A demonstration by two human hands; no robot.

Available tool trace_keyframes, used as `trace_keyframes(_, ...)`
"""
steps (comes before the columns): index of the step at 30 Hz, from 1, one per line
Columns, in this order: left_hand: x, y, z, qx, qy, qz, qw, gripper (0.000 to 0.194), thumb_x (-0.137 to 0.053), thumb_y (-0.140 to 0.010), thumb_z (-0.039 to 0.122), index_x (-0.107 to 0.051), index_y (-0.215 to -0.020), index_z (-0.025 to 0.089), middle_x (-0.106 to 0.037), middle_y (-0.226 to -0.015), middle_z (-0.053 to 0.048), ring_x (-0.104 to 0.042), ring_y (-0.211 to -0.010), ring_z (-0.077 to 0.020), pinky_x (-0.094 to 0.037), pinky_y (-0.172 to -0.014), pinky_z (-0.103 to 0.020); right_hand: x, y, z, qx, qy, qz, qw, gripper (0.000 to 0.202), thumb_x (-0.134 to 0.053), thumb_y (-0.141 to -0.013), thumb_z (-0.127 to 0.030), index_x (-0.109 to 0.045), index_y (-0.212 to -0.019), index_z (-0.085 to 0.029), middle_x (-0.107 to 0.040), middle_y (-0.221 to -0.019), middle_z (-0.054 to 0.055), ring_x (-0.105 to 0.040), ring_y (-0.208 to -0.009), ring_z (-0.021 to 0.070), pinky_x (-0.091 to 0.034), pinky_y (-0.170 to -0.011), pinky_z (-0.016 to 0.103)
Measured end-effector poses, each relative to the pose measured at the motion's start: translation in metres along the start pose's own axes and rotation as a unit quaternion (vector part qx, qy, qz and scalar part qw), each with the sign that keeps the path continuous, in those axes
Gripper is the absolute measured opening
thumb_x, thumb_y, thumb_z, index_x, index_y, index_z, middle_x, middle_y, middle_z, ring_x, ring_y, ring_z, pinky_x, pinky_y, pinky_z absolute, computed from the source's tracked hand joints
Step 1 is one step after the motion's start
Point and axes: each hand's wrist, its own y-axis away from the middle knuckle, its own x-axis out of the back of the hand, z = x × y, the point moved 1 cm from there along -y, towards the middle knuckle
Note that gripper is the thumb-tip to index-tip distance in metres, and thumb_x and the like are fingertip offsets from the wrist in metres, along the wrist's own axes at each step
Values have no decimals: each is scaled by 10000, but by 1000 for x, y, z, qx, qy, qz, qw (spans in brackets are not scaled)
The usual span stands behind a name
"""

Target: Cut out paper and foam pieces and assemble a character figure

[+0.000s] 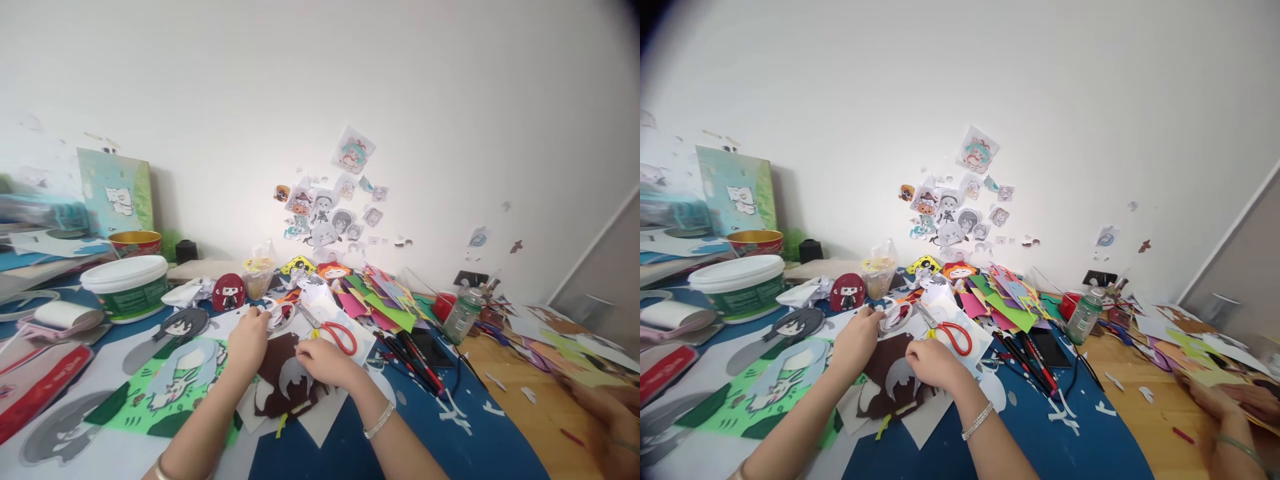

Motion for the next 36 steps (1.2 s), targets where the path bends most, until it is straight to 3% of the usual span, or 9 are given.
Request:
trace_keyframes(7, -6, 3, 3, -6, -29, 9, 1000, 368, -333, -797, 100, -659, -962, 146, -584, -1014, -174, -506, -977, -318, -401, -788, -444, -13, -4, -4, 14, 90, 14, 996, 190, -441, -786, -89, -540, -650, -179, -553, -641, -7, -448, -635, 123, -264, -532, 218)
trace_keyframes(12, -7, 9, 8, -29, -50, 42, 997, 453, -373, -774, 124, -541, -1193, 161, -478, -1292, -167, -321, -1249, -345, -135, -1010, -583, -27, -2, -1, 15, 149, 50, 988, 173, -450, -824, -121, -592, -745, -180, -626, -738, 22, -503, -726, 158, -319, -617, 249)
trace_keyframes(14, -4, 13, 9, -70, -35, 0, 997, 519, -394, -768, 160, -452, -1284, 154, -390, -1381, -157, -213, -1316, -349, -98, -1029, -583, -33, -2, 1, 13, 170, 65, 983, 167, -449, -834, -131, -597, -769, -174, -632, -768, 39, -514, -768, 178, -337, -653, 270)
trace_keyframes(18, 0, 22, 10, -185, 16, -208, 960, 724, -516, -718, 299, -265, -1386, 174, -159, -1485, -112, -64, -1356, -331, -110, -1047, -563, -44, 2, 0, 11, 197, 89, 976, 134, -461, -843, -172, -591, -810, -173, -613, -819, 58, -513, -832, 211, -368, -718, 317)
trace_keyframes(21, 3, 26, 10, -195, 9, -287, 938, 818, -583, -675, 293, -218, -1397, 182, -78, -1488, -108, -47, -1355, -329, -94, -1045, -570, -50, 6, -1, 1, 205, 113, 972, 119, -519, -819, -208, -575, -920, -181, -586, -897, 70, -500, -886, 238, -387, -773, 366)
trace_keyframes(25, 5, 25, 11, -175, -11, -267, 948, 867, -649, -643, 277, -226, -1394, 186, -65, -1481, -142, -25, -1349, -347, -92, -1036, -584, -44, 14, 7, -31, 174, 208, 962, 295, -561, -779, -187, -527, -1071, -203, -554, -987, 83, -488, -939, 258, -431, -785, 401)
trace_keyframes(29, 6, 27, 15, -200, -13, -214, 956, 863, -684, -636, 266, -253, -1383, 246, -34, -1483, -129, 14, -1346, -344, -81, -1033, -594, -27, 30, 19, -51, 107, 297, 948, 287, -371, -852, -103, -565, -1037, -207, -581, -1020, 81, -496, -993, 241, -449, -827, 414)
trace_keyframes(33, 0, 33, 21, -256, 7, -176, 951, 716, -596, -734, 346, -281, -1372, 266, -106, -1485, -84, -21, -1358, -296, -49, -1062, -549, -27, 47, 17, 54, 114, 212, 969, 385, -385, -845, -88, -555, -1153, -243, -563, -1188, 38, -452, -1100, 226, -409, -929, 416)
trace_keyframes(36, -5, 34, 21, -230, -15, -197, 953, 768, -614, -711, 371, -271, -1380, 213, -126, -1476, -115, -60, -1357, -301, -73, -1065, -538, -34, 57, 14, 66, 130, 151, 978, 350, -484, -829, -152, -573, -1150, -259, -511, -1289, 0, -405, -1162, 243, -355, -992, 451)
